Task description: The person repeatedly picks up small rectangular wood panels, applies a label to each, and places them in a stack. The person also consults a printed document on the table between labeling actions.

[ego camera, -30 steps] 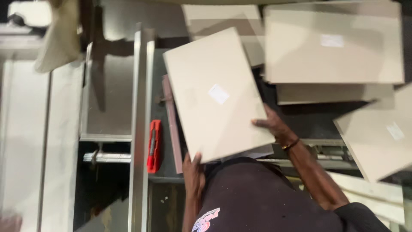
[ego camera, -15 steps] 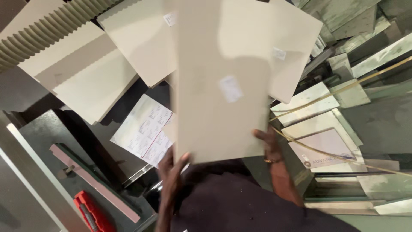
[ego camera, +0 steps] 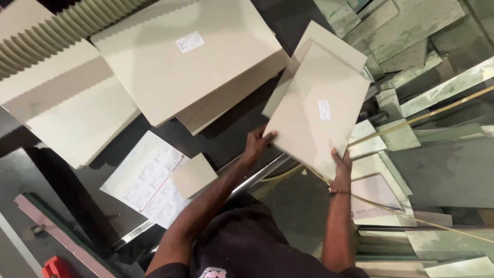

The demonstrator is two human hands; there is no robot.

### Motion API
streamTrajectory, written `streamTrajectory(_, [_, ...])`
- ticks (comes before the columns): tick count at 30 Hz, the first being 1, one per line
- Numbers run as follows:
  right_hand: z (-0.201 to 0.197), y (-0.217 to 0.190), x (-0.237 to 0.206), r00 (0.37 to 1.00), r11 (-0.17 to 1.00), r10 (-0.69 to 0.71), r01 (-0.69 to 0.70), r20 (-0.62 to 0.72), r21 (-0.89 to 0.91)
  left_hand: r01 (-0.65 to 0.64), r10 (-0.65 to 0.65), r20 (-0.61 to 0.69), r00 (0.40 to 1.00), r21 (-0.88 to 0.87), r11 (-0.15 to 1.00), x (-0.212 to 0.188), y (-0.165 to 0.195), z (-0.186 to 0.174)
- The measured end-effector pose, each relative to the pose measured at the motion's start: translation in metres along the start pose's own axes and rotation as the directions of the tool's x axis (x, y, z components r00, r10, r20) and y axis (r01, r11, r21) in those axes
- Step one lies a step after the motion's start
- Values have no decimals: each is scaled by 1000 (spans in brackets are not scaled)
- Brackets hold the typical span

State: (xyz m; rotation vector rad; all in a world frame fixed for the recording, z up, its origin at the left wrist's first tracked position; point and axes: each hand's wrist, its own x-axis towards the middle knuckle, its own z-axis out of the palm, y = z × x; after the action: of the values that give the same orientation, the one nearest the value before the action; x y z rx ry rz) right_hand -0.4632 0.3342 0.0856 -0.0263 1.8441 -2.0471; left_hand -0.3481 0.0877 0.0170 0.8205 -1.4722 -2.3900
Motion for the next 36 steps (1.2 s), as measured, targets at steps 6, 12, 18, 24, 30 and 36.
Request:
streamTrajectory(6, [-22,24,94,988,992,-82,68,-132,-102,-84,169,-153,974,448,890,64,22,20])
streamTrajectory(12, [-29,36,119,882,558,-352,467,314,-686,-245,501,33,865,898,365,60,40,16])
streamTrajectory(18, [67,71,41,864,567,-409,492,292,-661,-363,647,-97,756,760,539,-62,4,-59])
streamTrajectory(24, [234,116,-89,229,317,24,921,973,-225,219,566,-701,434,691,688,-222,-42,-227])
streamTrajectory(30, [321,131,-108,-55,30,378,998,924,48,457,437,-835,335,550,699,-264,-39,-272])
streamTrajectory(36, [319,133,-83,-183,127,424,982,887,141,413,358,-897,261,438,798,-244,-31,-270])
